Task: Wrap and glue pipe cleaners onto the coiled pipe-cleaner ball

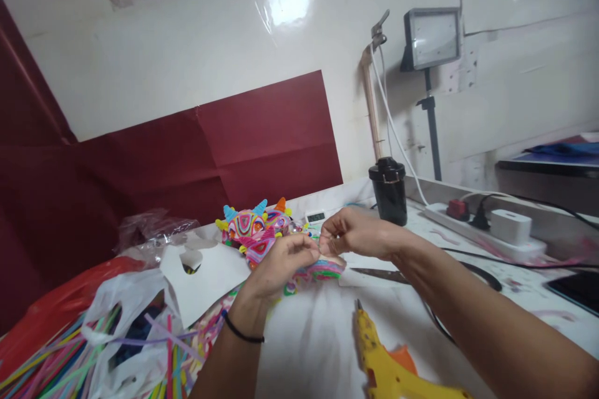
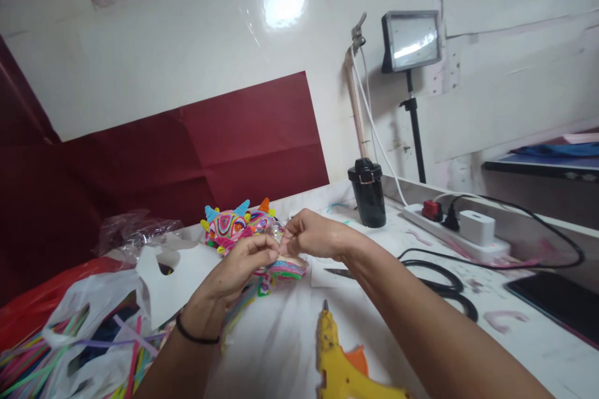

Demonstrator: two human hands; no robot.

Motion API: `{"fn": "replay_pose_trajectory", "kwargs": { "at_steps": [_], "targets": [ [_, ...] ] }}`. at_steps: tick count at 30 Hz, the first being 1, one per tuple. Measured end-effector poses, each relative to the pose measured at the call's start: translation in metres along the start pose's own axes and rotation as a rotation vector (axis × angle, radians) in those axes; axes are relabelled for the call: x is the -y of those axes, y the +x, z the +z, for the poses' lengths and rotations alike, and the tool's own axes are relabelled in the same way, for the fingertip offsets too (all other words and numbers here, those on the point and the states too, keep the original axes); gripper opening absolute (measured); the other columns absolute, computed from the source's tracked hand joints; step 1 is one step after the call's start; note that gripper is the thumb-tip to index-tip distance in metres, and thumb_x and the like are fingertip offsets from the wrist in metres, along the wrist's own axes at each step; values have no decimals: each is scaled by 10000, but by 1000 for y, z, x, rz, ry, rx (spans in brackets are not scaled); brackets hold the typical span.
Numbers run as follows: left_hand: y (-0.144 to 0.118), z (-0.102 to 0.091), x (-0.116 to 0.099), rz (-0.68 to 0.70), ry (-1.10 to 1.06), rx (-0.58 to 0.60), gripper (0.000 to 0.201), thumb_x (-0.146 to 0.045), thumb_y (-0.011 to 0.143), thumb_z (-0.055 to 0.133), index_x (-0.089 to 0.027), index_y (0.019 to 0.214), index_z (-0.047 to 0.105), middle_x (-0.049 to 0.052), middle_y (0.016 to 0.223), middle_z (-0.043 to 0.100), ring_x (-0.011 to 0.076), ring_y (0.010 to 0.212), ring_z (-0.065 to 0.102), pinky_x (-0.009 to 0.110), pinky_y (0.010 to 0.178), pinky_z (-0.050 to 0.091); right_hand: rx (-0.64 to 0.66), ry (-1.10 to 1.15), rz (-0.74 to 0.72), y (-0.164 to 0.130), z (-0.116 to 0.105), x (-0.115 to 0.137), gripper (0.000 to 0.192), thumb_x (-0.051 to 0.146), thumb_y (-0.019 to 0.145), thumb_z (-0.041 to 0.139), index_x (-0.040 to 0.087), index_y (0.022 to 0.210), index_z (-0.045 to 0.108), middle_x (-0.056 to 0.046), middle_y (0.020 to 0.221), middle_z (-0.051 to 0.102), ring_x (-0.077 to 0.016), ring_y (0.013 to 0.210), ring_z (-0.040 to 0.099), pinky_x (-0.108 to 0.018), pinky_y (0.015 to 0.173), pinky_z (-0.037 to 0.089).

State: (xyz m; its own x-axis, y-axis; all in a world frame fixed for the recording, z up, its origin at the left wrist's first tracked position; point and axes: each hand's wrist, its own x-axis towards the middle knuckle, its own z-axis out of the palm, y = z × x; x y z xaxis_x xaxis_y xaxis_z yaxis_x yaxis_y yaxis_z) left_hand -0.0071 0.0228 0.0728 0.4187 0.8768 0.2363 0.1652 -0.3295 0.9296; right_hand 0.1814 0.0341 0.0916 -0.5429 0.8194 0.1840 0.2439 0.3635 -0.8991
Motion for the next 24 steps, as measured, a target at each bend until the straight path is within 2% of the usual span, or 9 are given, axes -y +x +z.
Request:
{"fn": "replay_pose_trajectory", "kwargs": {
  "at_steps": [5,11,16,24],
  "targets": [
    [1,5,0,3,-58,-98,79,-200,645,648,-157,613,590,-34,589,504,94,579,411,231,574,303,-14,-6,-37,2,1,-2,38,179,594,594,163,560,599,56,494,479,-98,511,378,-241,520,272],
    [4,4,-2,63,-75,-220,53,-197,630,627,-162,618,590,-16,621,529,111,612,444,236,583,337,-99,14,-117,1,-5,-1,136,248,636,656,153,732,669,15,649,591,-126,608,482,-252,579,351],
    [1,2,-6,108,-20,-275,55,-207,640,614,-171,611,584,-28,589,504,111,587,415,234,564,329,-185,-56,-219,2,-5,-1,97,256,682,641,160,680,629,12,630,584,-122,588,495,-246,558,369],
    [-1,0,-6,157,23,-294,61,-186,674,599,-177,615,584,-32,591,515,113,583,427,235,569,335,-286,-234,-247,-2,-3,4,119,263,727,626,162,664,630,-1,624,594,-131,606,511,-256,585,380]
  ]
}}
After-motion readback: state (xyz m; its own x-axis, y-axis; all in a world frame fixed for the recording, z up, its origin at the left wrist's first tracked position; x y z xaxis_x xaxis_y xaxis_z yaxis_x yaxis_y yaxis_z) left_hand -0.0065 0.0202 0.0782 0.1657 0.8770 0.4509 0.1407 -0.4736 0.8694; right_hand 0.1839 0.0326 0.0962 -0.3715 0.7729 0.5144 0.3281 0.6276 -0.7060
